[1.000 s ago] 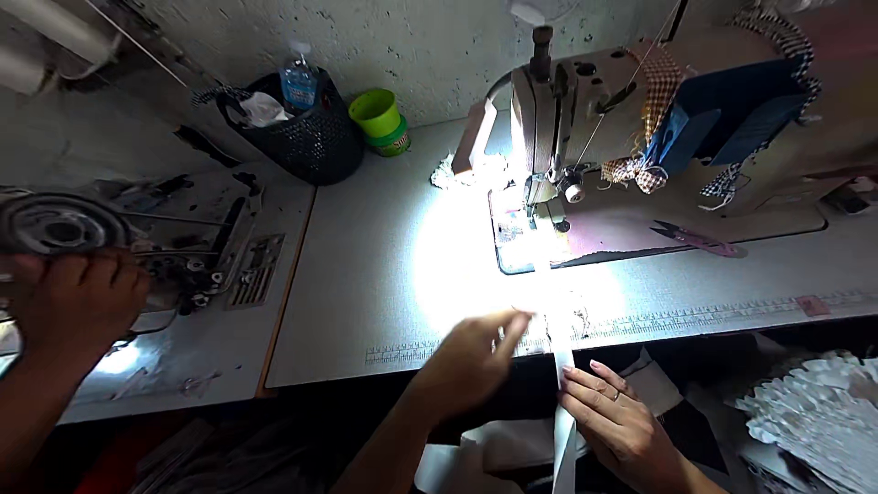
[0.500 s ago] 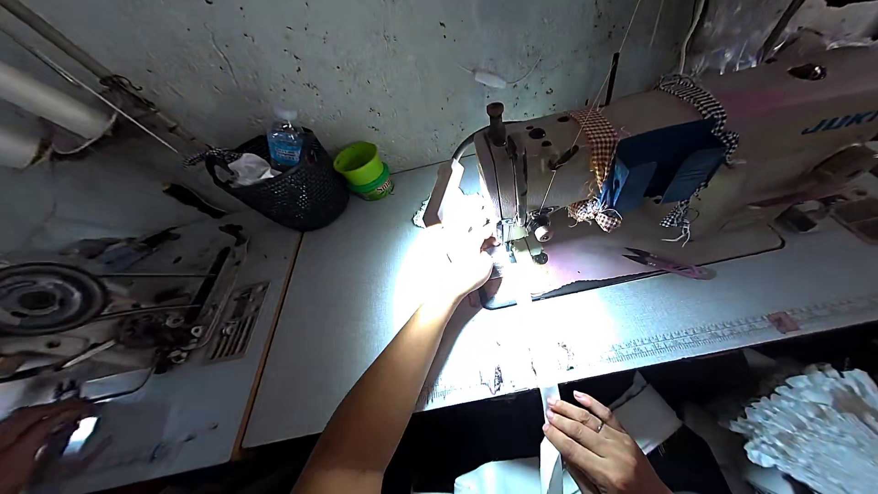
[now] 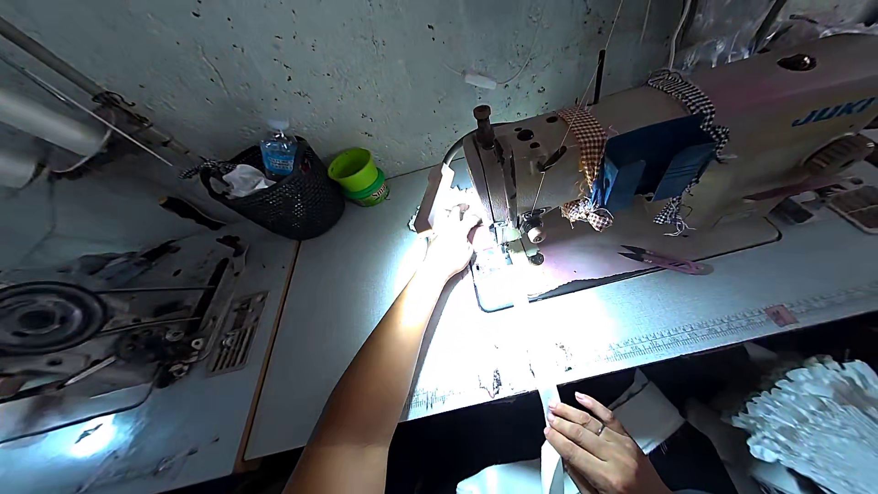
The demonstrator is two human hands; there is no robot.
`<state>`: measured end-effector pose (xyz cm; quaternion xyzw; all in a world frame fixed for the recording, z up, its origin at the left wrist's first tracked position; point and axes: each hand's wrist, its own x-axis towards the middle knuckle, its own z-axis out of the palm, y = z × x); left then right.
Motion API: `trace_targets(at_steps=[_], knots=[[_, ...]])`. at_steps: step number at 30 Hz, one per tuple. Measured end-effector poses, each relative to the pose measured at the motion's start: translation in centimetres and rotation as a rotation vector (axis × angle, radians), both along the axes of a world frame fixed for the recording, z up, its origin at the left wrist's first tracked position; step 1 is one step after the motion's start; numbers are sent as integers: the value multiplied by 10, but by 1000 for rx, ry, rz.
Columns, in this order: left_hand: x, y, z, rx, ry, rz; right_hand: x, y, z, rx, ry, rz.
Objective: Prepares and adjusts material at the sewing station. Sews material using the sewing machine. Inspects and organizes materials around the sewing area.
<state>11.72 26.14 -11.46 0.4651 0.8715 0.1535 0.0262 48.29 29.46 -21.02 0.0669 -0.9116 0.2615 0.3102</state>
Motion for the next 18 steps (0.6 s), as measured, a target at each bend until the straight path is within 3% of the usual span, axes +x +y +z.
trace_targets(at_steps=[3,4,8,14,18], knots=[[22,-5,2,291,-34,122,1,0,0,-2,5,-2],[32,-8,7,303,-16,152,1,0,0,-6,8,-4],[44,-17,-6,236,-40,12,2,-2,-2,3,31,-16],[49,-13,-10,144,-75,111,2,-2,-1,12,35,-20],[45,-14,-16,184,-143,58,1,-3,0,2,38,-22]])
